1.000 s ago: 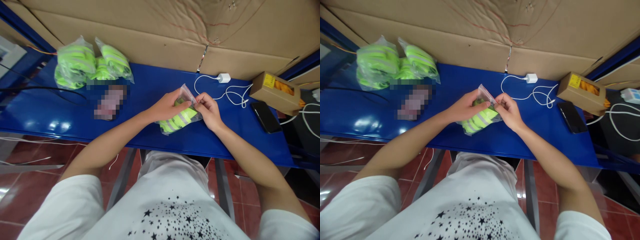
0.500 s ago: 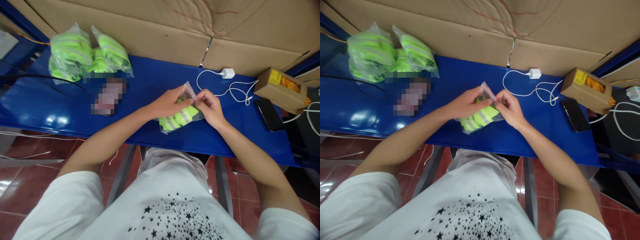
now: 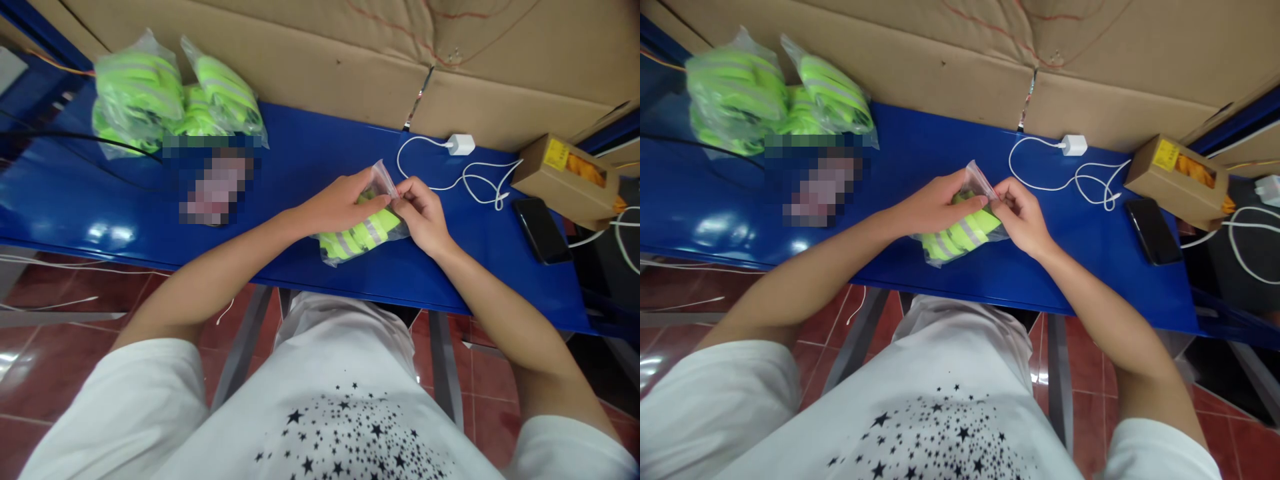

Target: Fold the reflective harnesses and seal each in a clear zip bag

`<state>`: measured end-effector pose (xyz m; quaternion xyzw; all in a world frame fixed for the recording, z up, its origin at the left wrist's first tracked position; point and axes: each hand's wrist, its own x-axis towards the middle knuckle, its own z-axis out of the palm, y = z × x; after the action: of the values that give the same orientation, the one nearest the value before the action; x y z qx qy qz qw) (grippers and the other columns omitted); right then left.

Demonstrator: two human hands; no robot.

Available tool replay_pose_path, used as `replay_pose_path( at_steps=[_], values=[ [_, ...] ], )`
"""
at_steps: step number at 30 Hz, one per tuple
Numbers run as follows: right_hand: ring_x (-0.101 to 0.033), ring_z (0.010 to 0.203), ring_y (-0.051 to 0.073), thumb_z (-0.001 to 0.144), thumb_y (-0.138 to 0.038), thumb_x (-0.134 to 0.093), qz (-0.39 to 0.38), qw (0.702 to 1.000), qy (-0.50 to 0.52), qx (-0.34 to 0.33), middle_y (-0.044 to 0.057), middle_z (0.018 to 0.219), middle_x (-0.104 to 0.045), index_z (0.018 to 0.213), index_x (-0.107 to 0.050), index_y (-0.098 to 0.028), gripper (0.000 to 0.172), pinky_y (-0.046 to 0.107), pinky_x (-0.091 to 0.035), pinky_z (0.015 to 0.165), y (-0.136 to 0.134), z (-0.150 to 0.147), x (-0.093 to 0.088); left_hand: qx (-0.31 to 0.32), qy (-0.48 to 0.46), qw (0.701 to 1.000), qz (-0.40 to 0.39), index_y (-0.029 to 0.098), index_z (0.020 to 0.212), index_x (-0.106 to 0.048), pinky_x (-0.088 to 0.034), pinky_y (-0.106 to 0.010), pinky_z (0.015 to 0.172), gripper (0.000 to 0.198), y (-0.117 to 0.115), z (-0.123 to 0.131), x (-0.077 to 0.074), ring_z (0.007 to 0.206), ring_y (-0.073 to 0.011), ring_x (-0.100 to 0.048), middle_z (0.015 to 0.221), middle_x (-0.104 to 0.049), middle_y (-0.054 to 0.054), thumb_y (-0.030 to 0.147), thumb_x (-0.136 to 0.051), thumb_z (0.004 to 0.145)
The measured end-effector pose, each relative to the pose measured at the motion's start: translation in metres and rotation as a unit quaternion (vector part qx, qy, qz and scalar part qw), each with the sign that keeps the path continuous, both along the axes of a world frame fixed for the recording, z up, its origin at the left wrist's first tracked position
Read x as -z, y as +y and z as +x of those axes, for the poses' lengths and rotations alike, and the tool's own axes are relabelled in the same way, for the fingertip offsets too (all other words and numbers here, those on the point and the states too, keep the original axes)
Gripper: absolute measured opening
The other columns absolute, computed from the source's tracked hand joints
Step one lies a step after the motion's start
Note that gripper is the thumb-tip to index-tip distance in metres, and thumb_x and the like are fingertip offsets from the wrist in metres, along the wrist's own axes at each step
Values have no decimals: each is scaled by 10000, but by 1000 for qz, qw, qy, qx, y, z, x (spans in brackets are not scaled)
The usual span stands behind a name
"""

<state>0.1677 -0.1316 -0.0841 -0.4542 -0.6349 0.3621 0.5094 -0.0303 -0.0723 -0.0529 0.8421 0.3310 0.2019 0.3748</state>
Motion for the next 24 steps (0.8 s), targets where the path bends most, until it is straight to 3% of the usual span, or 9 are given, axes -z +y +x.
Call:
replay_pose_path(
  at_steps=[10, 13, 18, 24],
  values=[
    [-341, 514, 117, 914, -646, -703, -10, 1000, 7, 10, -55, 614, -412, 903, -554, -263, 411, 303, -252, 502, -8, -5, -4, 18, -98, 994, 36, 218, 909, -594, -395, -317, 622, 371, 9, 0, 12, 695, -171, -552, 787, -616, -17, 572, -557, 1013],
    [-280, 463, 110, 964, -657, -629, -6, 1000, -12, 23, -74, 555, -366, 939, -535, -273, 396, 302, -215, 472, -13, -6, -8, -8, -146, 989, 36, 215, 846, -578, -405, -317, 626, 473, 4, 2, 9, 688, -164, -520, 746, -570, -13, 613, -434, 1054],
    [-329, 488, 104, 1008, -653, -553, 37, 995, -80, 54, -44, 582, -429, 883, -580, -246, 426, 303, -223, 478, -17, -5, -11, -32, -156, 986, 48, 208, 764, -564, -393, -308, 604, 553, -4, 3, 5, 659, -156, -493, 677, -493, -2, 640, -390, 1062],
    [-224, 439, 93, 1015, -614, -572, 36, 995, -67, 57, -75, 513, -353, 893, -579, -255, 379, 305, -168, 463, -16, -3, -10, -54, -188, 978, 67, 245, 994, -612, -437, -311, 681, 463, -10, 4, 8, 793, -181, -594, 829, -577, -20, 669, -433, 1047]
  ],
)
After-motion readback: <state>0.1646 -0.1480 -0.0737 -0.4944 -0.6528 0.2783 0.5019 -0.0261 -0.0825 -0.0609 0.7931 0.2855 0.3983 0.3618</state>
